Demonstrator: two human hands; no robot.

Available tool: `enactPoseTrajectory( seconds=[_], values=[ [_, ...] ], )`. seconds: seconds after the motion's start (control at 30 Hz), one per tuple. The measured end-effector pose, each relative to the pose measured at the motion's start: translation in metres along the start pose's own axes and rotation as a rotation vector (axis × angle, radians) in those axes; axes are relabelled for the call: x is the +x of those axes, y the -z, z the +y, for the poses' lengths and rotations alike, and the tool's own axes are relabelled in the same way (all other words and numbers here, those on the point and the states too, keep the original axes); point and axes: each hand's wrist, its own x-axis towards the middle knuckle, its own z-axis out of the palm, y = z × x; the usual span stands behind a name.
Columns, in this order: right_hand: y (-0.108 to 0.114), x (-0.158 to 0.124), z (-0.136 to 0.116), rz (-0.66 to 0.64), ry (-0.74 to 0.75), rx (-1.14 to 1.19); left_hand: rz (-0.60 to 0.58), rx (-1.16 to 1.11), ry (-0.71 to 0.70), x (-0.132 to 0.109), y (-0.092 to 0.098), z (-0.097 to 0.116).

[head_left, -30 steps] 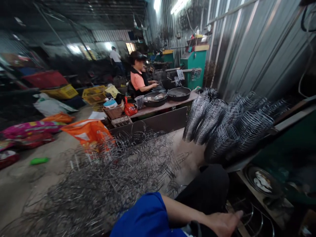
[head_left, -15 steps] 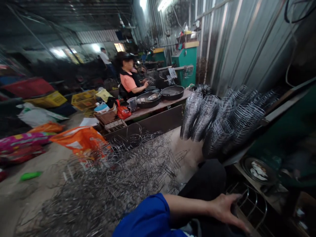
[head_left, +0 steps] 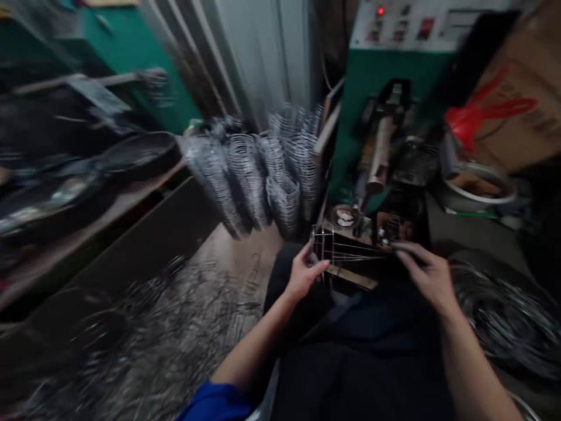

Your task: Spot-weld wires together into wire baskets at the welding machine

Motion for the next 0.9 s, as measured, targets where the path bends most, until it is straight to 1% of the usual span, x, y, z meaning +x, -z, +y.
enactPoseTrajectory(
  seconds=[0.07,0.17,0.27,0.4,0.5,0.63,0.73,0.8,0.9],
  values=[
    [-0.003,0.005,0.0,-0.049,0.026,-0.016,-0.008,-0.01,0.006,0.003,-0.002,0.0],
    [-0.02,0.021,0.002,-0.121,0.098,-0.053,0.011,-0.038,0.035,0.007,-0.006,0.0],
    [-0.031,0.026,0.006,-0.149,0.143,-0.068,0.048,-0.055,0.067,0.013,-0.008,-0.002],
    [-0.034,0.022,0.02,-0.159,0.155,-0.105,0.031,-0.072,0.121,0.024,-0.013,-0.003],
    [-0.04,0.022,0.032,-0.186,0.16,-0.144,0.023,-0.08,0.157,0.031,-0.02,-0.003],
    [-0.049,0.027,0.044,-0.207,0.184,-0.241,0.058,-0.088,0.185,0.04,-0.03,0.0],
    [-0.051,0.029,0.047,-0.216,0.203,-0.35,0.068,-0.08,0.182,0.048,-0.034,0.005],
    [-0.05,0.032,0.047,-0.2,0.204,-0.389,0.05,-0.073,0.175,0.052,-0.034,0.008],
    [-0.048,0.039,0.047,-0.149,0.203,-0.355,0.03,-0.076,0.17,0.057,-0.035,0.012]
  ],
)
